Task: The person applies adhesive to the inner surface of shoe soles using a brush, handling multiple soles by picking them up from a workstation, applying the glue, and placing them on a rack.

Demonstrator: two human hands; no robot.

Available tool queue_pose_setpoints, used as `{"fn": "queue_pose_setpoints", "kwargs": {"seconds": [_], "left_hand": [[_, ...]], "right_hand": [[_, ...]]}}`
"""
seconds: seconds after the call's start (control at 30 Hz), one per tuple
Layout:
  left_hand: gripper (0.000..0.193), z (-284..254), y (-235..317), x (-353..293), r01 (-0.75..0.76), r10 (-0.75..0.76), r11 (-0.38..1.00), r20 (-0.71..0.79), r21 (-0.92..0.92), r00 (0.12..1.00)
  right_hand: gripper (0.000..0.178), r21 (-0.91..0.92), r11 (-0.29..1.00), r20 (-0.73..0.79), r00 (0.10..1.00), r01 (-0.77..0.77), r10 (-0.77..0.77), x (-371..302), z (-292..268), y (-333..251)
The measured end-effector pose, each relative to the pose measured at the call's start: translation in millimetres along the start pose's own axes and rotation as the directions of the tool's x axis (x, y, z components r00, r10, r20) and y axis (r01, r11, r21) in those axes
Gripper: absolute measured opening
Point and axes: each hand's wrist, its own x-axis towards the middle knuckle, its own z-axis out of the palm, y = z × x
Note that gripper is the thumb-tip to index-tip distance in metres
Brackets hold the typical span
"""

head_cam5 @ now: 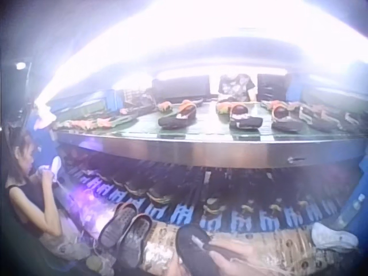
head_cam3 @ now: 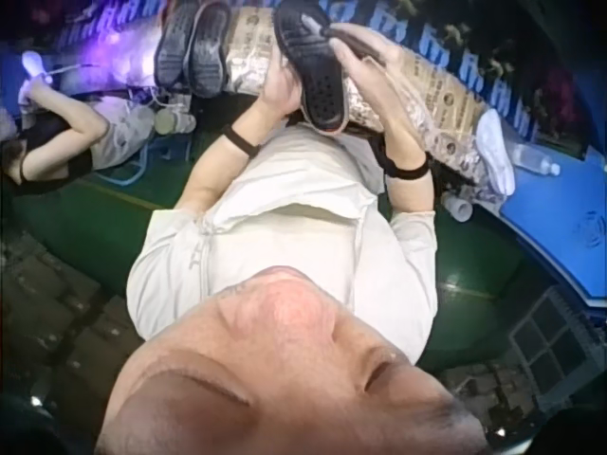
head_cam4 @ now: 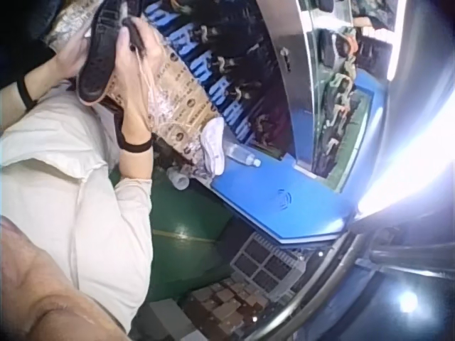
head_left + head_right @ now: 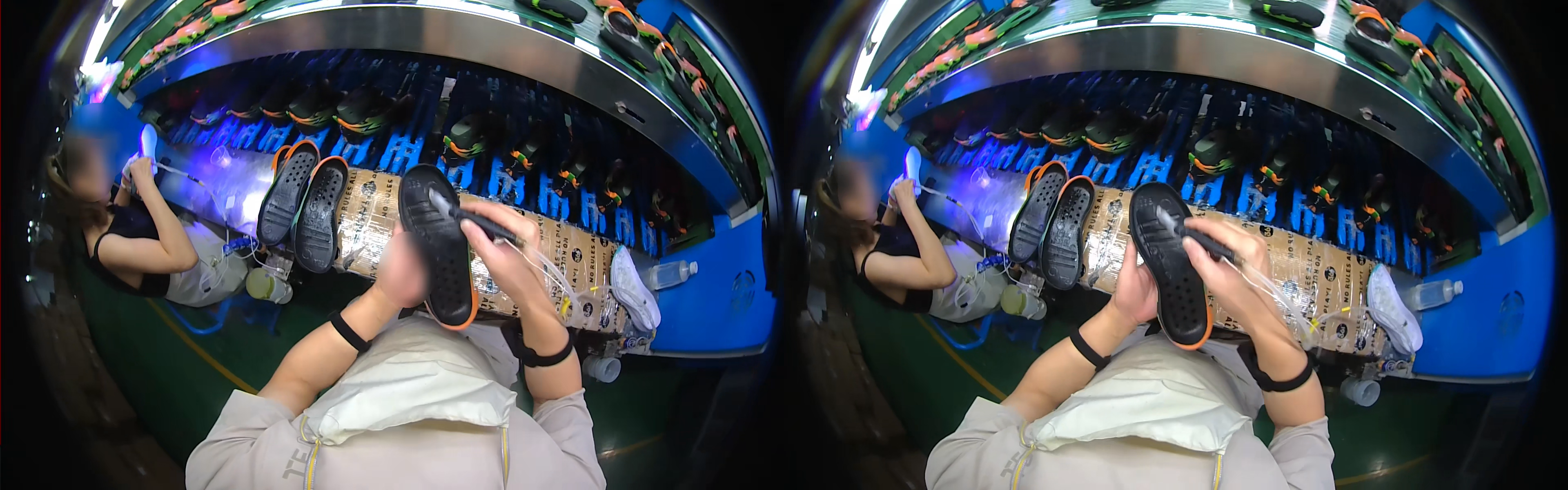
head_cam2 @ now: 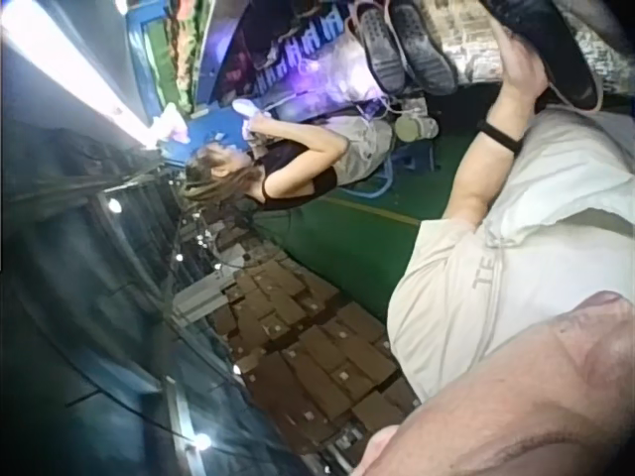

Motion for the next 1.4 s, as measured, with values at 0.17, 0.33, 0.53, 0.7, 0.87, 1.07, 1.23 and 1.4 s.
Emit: {"fn": "queue_pose_setpoints", "kwargs": {"seconds": [0.17, 0.33, 0.53, 0.7, 0.87, 1.07, 1.23, 1.4], "left_hand": [[0.087, 1.8, -5.8, -6.2, -0.009, 0.028, 0.982, -0.099, 0.188, 0.995], [0.086, 2.2, 6.1, -6.2, -0.030, 0.030, 1.000, 0.050, -0.002, 0.998], [0.083, 4.4, 15.2, -1.3, -0.081, 0.081, 0.997, 0.090, -0.010, 0.993], [0.093, 16.0, 24.9, 10.1, -0.203, 0.232, 0.965, -0.180, 0.166, 0.956], [0.097, 32.3, 45.6, 13.0, -0.166, 0.167, 0.984, -0.012, 0.057, 0.986], [0.101, 62.2, 69.5, 23.5, -0.217, 0.219, 0.976, -0.086, 0.028, 0.972], [0.106, 65.8, 84.9, 27.2, -0.240, 0.241, 0.969, -0.006, 0.067, 0.971], [0.117, 61.4, 106.0, 31.5, -0.191, 0.175, 0.979, 0.179, 0.076, 0.968]], "right_hand": [[0.025, -0.024, 0.963, 0.088, 0.960, 0.269, -0.266, -0.6, 21.0, 15.5], [0.027, 0.213, 0.975, 0.067, 0.994, 0.069, -0.086, 0.6, 11.4, 21.3], [0.024, 0.061, 0.923, 0.358, 0.855, 0.380, -0.375, 0.9, -6.3, 10.9], [0.022, -0.187, 0.872, 0.262, 0.879, 0.451, -0.398, -5.2, 2.0, 1.4], [0.025, 0.037, 0.940, 0.245, 0.908, 0.340, -0.338, -16.8, 5.0, -12.8], [0.030, -0.004, 0.921, 0.395, 0.846, 0.390, -0.357, -18.4, 0.2, -25.6], [0.029, -0.152, 0.901, 0.277, 0.892, 0.407, -0.356, -15.4, 2.2, -27.9], [0.031, 0.021, 0.945, 0.383, 0.870, 0.326, -0.309, -9.5, -11.8, -36.7]]}}
